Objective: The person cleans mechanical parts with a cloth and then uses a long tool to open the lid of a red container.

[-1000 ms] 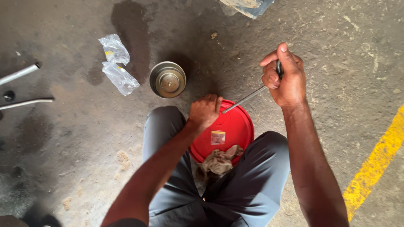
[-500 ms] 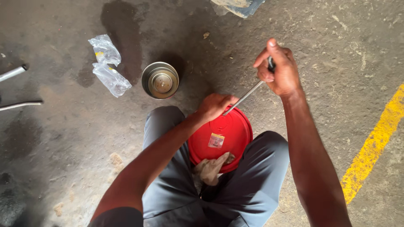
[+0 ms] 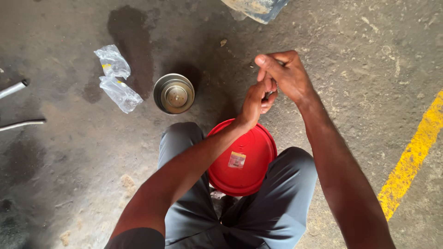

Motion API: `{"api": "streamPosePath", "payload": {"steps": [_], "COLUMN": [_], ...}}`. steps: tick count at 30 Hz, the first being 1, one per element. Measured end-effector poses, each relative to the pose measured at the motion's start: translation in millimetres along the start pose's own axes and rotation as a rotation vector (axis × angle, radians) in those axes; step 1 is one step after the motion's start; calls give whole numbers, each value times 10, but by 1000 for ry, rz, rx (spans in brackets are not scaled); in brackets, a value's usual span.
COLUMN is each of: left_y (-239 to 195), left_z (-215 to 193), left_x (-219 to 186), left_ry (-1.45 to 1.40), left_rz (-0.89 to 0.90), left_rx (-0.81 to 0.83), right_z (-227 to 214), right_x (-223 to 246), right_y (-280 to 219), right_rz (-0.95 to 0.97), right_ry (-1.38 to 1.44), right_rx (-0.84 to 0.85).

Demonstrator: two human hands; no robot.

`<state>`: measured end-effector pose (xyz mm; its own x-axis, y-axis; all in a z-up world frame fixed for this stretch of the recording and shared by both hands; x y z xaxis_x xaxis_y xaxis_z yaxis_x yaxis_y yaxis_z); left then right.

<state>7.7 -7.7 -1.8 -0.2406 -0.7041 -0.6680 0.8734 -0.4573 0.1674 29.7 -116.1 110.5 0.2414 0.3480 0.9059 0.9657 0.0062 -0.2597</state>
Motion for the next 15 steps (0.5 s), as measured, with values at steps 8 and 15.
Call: {"api": "streamPosePath", "payload": {"steps": [8,15], "left_y": [113,125], "left_z": [-16,-15], "left_x": [63,19], "left_ry": [26,62], "left_rz": [-62,-82], "left_rx": [59,57], "right_z": [-73,-79], "right_x": [-6,-54], "right_y": [-14,31], "right_rz": [4,-19], "right_ry": [16,31], "right_rx": [-56,-72]}}
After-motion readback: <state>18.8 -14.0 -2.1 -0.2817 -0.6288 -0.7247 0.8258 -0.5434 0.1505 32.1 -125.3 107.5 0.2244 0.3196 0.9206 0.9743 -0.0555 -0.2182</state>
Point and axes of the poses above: each hand's wrist, its own y-axis towards the middle knuckle, its own z-axis out of the palm, x = y × z, the point moved 1 cm from there along y, towards the middle knuckle, and after that the axes turned 13 degrees about z, right-handed, at the moved point
